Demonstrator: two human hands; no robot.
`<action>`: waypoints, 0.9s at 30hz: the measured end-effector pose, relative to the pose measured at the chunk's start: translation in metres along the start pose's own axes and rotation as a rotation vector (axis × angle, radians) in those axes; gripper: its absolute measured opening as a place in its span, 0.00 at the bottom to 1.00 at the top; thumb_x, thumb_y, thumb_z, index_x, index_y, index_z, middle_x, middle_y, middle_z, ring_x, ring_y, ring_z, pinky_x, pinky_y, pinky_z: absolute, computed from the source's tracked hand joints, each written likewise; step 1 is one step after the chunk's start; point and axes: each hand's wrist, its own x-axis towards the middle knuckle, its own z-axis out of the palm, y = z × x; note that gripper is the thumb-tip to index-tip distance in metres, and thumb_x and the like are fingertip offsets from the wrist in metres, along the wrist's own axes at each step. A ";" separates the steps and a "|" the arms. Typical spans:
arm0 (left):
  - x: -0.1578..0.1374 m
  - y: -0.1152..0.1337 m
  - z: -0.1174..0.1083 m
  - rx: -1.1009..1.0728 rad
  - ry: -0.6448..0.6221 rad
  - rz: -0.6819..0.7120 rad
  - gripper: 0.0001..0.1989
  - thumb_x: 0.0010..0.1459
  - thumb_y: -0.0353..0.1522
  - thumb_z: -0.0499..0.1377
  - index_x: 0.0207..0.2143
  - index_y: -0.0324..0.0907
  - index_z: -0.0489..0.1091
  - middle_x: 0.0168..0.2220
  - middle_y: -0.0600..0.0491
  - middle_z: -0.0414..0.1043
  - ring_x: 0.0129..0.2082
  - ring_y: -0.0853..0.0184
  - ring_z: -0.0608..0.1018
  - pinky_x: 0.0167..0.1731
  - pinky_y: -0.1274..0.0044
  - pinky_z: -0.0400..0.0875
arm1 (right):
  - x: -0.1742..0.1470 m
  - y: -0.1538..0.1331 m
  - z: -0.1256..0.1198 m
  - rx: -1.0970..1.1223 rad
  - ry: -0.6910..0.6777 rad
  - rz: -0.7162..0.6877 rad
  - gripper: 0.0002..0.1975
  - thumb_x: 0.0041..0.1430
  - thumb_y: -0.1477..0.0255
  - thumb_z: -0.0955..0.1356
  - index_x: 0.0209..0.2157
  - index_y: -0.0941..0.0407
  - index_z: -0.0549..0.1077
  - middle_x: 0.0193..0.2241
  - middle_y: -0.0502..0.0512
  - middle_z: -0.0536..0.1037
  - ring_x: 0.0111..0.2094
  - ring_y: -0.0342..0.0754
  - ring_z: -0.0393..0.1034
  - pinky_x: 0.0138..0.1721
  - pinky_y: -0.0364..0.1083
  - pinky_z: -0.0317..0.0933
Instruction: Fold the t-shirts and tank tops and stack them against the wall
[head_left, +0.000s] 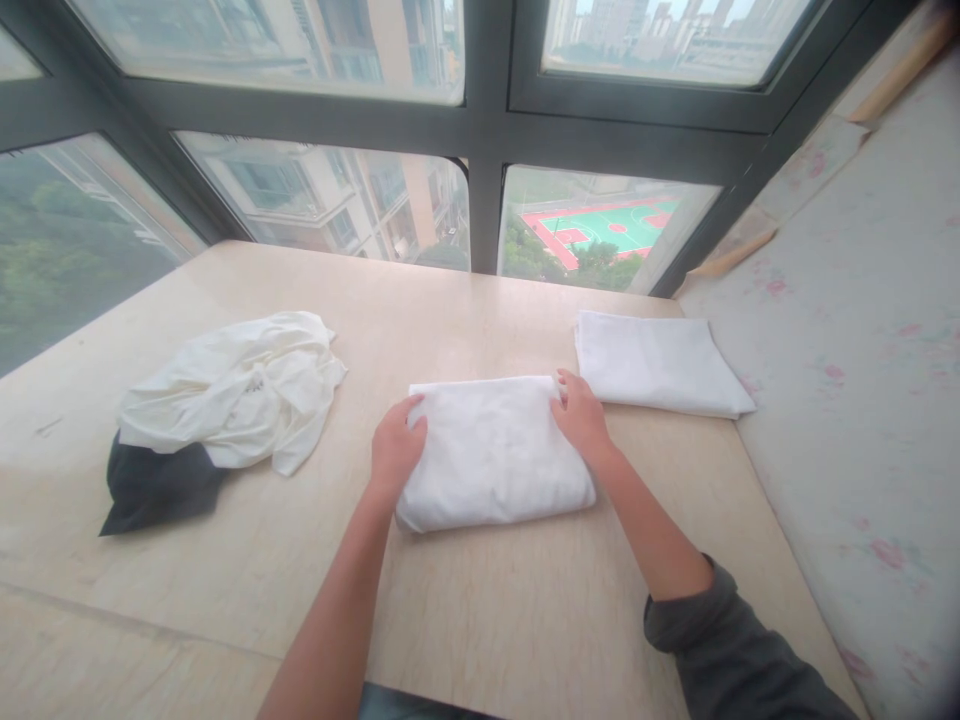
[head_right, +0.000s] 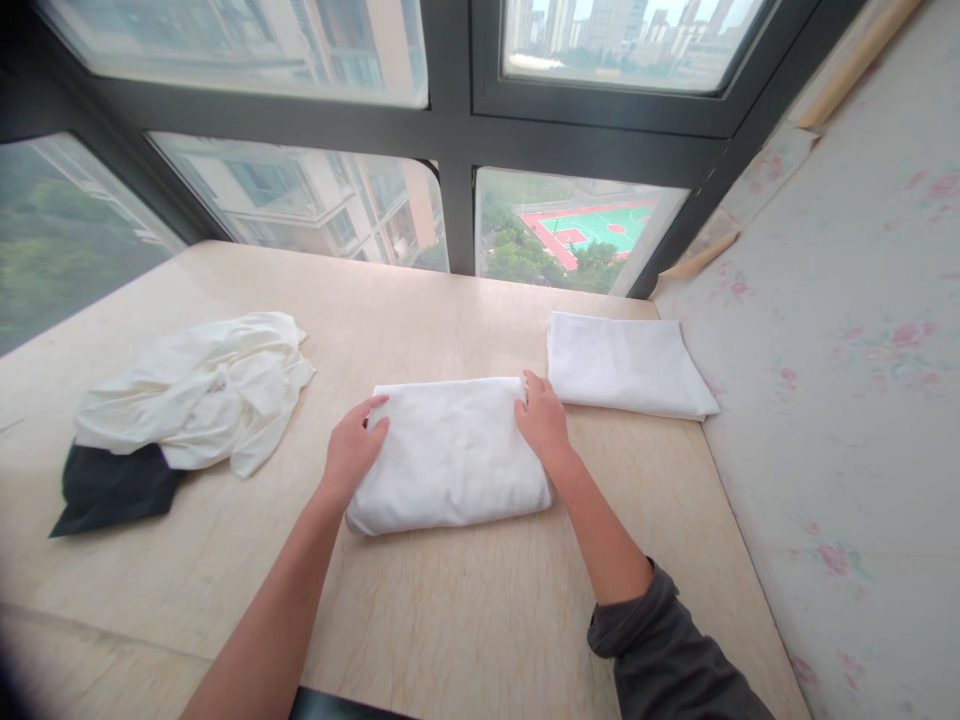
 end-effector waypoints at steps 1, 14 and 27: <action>-0.006 0.007 0.000 0.044 0.014 0.022 0.24 0.56 0.32 0.56 0.55 0.40 0.71 0.58 0.41 0.68 0.58 0.50 0.69 0.61 0.57 0.58 | -0.004 -0.004 -0.001 -0.059 0.011 -0.046 0.25 0.59 0.75 0.62 0.58 0.61 0.67 0.54 0.66 0.71 0.51 0.55 0.69 0.56 0.55 0.61; -0.050 0.012 0.056 0.620 -0.145 0.373 0.34 0.64 0.50 0.47 0.68 0.44 0.55 0.71 0.47 0.46 0.70 0.46 0.48 0.65 0.50 0.34 | -0.062 -0.025 0.032 -0.346 -0.245 -0.293 0.29 0.68 0.58 0.58 0.66 0.55 0.60 0.69 0.55 0.52 0.71 0.59 0.39 0.67 0.64 0.36; -0.118 0.009 0.056 0.660 -0.160 0.413 0.36 0.63 0.52 0.47 0.69 0.45 0.53 0.72 0.47 0.43 0.71 0.47 0.45 0.66 0.51 0.34 | -0.134 -0.004 0.007 -0.359 -0.193 -0.228 0.31 0.66 0.57 0.60 0.66 0.56 0.60 0.70 0.62 0.48 0.70 0.59 0.41 0.67 0.60 0.40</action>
